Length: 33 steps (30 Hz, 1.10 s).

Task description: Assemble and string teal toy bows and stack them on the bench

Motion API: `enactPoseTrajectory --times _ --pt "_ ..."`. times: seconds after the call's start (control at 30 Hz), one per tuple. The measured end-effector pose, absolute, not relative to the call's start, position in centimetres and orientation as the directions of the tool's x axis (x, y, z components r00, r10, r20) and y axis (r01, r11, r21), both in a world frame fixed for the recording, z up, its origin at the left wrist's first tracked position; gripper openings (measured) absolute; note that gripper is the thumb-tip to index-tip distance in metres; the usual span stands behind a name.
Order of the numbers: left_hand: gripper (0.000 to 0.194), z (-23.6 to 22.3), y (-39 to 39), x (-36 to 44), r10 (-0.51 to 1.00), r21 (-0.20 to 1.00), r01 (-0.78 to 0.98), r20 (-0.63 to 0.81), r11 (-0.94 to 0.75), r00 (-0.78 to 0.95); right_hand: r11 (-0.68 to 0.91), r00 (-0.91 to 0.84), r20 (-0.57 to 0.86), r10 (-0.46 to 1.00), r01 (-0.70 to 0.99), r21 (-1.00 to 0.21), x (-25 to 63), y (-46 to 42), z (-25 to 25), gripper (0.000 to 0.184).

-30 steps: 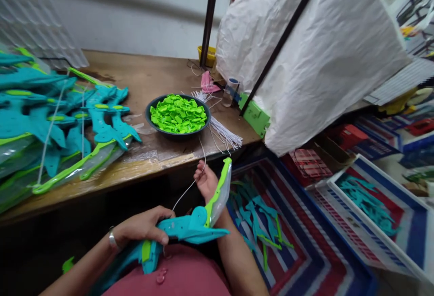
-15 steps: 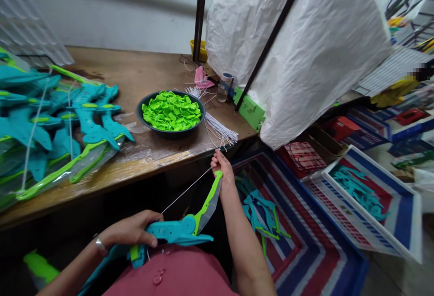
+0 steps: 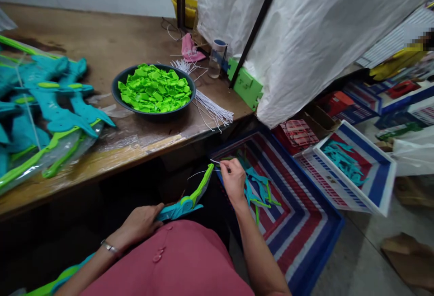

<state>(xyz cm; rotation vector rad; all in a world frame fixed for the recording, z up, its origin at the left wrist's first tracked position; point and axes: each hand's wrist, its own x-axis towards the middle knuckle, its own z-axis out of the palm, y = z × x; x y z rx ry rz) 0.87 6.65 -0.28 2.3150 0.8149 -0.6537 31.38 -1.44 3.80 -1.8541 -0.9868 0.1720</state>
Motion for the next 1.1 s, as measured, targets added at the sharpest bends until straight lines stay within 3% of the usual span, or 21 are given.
enactPoseTrajectory --times 0.43,1.1 --pt "0.032 0.7 7.1 1.5 0.376 0.332 0.692 -0.65 -0.641 0.66 -0.299 0.582 0.373 0.723 0.75 -0.591 30.0 -1.9 0.4 0.019" --pt "0.036 -0.1 7.1 1.4 0.367 0.334 0.684 -0.649 -0.649 0.666 -0.355 0.571 0.401 0.716 0.793 -0.496 30.6 -2.1 -0.2 0.02"
